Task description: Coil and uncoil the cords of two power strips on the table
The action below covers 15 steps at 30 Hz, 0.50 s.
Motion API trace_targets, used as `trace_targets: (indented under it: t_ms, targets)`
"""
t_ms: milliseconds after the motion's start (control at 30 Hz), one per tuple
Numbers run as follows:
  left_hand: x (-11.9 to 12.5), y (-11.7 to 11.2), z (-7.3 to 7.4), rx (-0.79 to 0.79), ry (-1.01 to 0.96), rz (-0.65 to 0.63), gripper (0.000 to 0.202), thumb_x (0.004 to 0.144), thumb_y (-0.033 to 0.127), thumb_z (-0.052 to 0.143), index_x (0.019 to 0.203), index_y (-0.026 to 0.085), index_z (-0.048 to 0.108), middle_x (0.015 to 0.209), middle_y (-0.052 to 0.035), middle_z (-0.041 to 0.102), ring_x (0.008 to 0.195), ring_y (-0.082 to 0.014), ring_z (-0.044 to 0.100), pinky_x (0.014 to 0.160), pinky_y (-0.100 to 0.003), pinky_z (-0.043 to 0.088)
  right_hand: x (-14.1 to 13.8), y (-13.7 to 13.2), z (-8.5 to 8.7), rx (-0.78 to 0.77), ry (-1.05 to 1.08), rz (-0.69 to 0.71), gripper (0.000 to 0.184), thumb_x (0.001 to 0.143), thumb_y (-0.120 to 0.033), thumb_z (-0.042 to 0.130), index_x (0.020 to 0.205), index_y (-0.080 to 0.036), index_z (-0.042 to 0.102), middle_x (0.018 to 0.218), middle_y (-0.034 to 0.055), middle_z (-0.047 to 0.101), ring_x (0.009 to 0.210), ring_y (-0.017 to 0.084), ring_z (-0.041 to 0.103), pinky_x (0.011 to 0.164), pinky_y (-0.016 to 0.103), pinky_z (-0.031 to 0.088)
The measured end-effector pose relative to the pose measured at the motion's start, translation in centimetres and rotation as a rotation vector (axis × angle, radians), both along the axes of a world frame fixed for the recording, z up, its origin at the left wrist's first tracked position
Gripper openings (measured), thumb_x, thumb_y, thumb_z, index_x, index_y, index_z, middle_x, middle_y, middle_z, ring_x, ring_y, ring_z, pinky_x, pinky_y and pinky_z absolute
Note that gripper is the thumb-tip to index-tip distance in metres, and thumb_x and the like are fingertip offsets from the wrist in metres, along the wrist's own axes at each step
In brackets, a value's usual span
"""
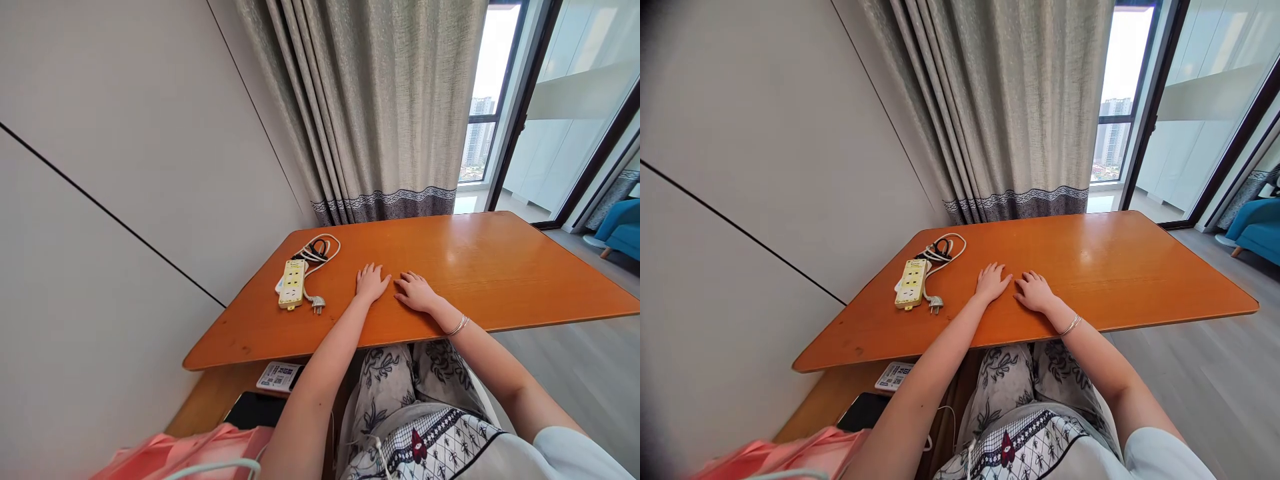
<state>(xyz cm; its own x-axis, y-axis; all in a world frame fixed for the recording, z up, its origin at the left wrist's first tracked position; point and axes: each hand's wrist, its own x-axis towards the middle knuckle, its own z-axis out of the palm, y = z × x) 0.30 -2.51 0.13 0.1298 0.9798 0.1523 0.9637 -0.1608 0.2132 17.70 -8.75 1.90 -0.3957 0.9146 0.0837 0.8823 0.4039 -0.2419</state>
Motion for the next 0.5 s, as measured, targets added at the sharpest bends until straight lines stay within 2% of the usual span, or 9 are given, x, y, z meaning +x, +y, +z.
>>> trace_targets:
  t_ms: [367,500]
  targets:
    - [-0.21,0.39,-0.65,0.022,-0.067,-0.013,0.055,0.094,0.048,0.047,0.140,0.018,0.054,0.155,-0.0183,0.044,0.148,-0.0339,0.034,0.121,-0.053,0.022,0.04,-0.08,0.16,0.011,0.002,0.013,0.053,0.097,-0.042,0.053,0.144,-0.019,0.054,0.155,0.0176,0.044,0.148,0.031,0.035,0.120,0.047,0.029]
    - [-0.38,0.88,-0.82,0.053,-0.178,0.026,0.058,0.091,0.043,0.056,0.142,0.017,0.049,0.158,-0.0188,0.040,0.147,-0.0328,0.036,0.121,-0.050,0.025,0.02,-0.17,0.32,0.010,-0.005,0.006,0.053,0.098,-0.043,0.053,0.145,-0.018,0.053,0.155,0.0167,0.045,0.148,0.031,0.035,0.120,0.046,0.028]
